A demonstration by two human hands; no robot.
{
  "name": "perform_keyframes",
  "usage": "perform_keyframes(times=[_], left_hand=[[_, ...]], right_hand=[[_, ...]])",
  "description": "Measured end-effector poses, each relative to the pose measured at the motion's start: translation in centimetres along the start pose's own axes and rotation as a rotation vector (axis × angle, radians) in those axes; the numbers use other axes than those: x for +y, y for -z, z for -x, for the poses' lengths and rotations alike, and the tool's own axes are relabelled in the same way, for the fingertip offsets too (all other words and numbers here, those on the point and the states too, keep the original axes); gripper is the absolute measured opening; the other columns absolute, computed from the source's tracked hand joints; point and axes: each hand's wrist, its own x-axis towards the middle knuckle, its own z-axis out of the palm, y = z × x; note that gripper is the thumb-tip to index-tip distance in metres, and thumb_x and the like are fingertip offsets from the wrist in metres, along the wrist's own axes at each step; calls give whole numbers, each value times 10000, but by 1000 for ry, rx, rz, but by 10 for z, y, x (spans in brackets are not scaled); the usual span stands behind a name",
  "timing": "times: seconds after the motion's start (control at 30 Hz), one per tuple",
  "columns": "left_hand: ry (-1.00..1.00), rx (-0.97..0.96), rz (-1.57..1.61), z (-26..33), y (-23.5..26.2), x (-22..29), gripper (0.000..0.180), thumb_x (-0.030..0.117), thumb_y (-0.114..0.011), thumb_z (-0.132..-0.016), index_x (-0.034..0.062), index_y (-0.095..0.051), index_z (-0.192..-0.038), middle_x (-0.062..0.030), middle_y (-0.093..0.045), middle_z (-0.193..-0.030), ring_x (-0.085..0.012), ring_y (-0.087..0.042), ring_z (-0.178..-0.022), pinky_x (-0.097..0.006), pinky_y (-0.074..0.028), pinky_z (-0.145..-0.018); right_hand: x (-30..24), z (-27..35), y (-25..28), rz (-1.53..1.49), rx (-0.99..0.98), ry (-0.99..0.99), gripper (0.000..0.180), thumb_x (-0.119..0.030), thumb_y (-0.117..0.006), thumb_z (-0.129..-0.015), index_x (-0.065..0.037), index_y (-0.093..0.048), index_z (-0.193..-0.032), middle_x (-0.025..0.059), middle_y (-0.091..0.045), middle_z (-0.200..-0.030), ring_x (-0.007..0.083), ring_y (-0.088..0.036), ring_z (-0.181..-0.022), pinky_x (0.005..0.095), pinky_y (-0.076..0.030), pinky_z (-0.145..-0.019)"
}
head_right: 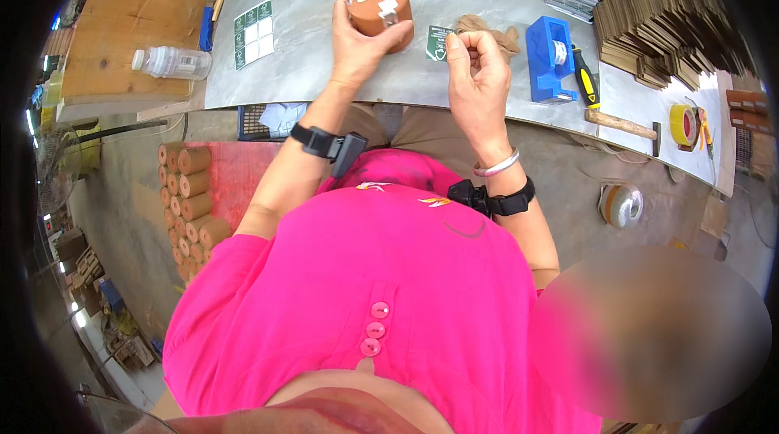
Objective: Assembling metal plates onto cylindrical wooden components, cleaning them with a cloth, applying stickers, and packaging them in cardboard sleeves.
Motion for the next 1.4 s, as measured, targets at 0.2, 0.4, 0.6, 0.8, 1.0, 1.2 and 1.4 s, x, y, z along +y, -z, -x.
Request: perform_keyframes(times=[0.2,0.4,0.6,0.8,1.0,1.2,1.4], left_hand=[[483,-326,898,12,30,54,542,299,-675,-935,57,-437,-1357,-95,-591,-1214,-197,-613,-1099,-380,-546,-901],[616,-350,1047,28,33,73,548,466,-494,-1007,66,-427,-1375,-80,-581,-1233,-184,-609,-1113,-388,-540,-937],[592,-312,941,29,33,70,616,536,-467,-997,43,-448,-1366,-105,-582,-1272,-194,-598,-1164,-384,-503,-993],[573,-335,932,31,32,70,612,537,-457,-1003,33,-461,-1350,-99,-586,-1256,-180,-599,-1155,-372,-504,-987],[560,-346,922,31,34,74,612,537,-452,-1005,32,-461,-1351,-97,-586,-1254,-176,-599,-1153,-366,-503,-986],[558,-361,938,29,32,76,616,542,-454,-1002,39,-460,-1358,-93,-585,-1264,-179,-593,-1168,-365,-497,-989],[577,-354,949,29,35,81,624,547,-453,-1000,45,-450,-1370,-106,-585,-1268,-185,-587,-1182,-370,-496,-989]], right_hand=[[-14,2,-6,-60,-62,-5,164,-145,-631,-970,-16,-585,-880,-40,-564,-774,34,-476,-699,206,-412,-624],[-18,-1,-29,-52,-60,90,167,-127,-646,-954,-14,-584,-848,-40,-553,-742,22,-456,-675,206,-392,-593],[-15,0,-40,-43,-55,58,185,-130,-661,-944,-13,-586,-822,-73,-496,-636,4,-393,-581,206,-320,-491],[-15,-1,-44,-31,-32,82,194,-127,-663,-943,-11,-586,-807,-71,-488,-614,0,-379,-565,206,-303,-477],[-19,1,-41,39,-77,31,171,-159,-648,-968,-22,-615,-871,-66,-563,-760,2,-450,-679,181,-376,-587],[-18,-3,-46,40,4,134,202,-130,-688,-916,-8,-584,-793,-18,-534,-597,30,-433,-530,236,-352,-469],[-19,-4,-47,147,19,184,201,-109,-712,-876,-13,-572,-768,34,-551,-599,90,-482,-488,270,-378,-464]])
